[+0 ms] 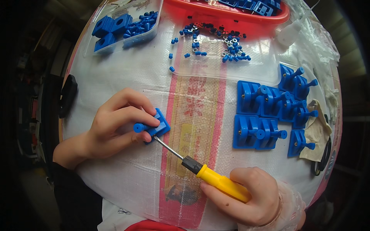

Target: Manually assemble blue plastic components using a screwdriver and small pins.

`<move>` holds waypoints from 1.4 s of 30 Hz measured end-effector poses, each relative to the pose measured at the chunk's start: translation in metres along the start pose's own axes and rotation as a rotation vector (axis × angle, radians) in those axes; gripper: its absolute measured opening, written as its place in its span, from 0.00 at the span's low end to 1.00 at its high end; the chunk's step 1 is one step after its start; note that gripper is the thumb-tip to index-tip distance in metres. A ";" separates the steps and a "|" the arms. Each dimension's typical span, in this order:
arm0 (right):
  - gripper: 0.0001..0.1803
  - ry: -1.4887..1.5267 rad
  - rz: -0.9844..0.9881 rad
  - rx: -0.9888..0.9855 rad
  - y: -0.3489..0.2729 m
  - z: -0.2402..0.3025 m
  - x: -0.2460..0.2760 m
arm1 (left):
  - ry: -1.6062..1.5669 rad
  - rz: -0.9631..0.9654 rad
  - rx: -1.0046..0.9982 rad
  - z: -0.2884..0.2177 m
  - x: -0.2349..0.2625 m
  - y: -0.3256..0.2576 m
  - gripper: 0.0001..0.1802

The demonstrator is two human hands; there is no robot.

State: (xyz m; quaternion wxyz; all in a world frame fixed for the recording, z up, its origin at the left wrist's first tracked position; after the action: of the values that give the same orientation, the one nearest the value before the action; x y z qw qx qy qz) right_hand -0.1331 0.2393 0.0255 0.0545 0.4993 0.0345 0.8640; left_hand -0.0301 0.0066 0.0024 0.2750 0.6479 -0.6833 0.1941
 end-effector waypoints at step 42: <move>0.22 -0.006 -0.004 -0.032 0.003 -0.002 -0.006 | 0.007 -0.033 0.039 0.002 0.001 -0.001 0.18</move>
State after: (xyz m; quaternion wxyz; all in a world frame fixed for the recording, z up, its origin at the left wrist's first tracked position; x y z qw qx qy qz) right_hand -0.1322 0.2358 0.0192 0.0643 0.5011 0.0213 0.8628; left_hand -0.0297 0.0049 0.0015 0.2678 0.6636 -0.6676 0.2053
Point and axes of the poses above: each hand's wrist, its own y-axis towards the middle knuckle, its own x-axis out of the back of the hand, z = x × y, the point moved 3 cm from there along y, towards the middle knuckle, and after that the axes turned 5 degrees about z, right-handed, at the moved point
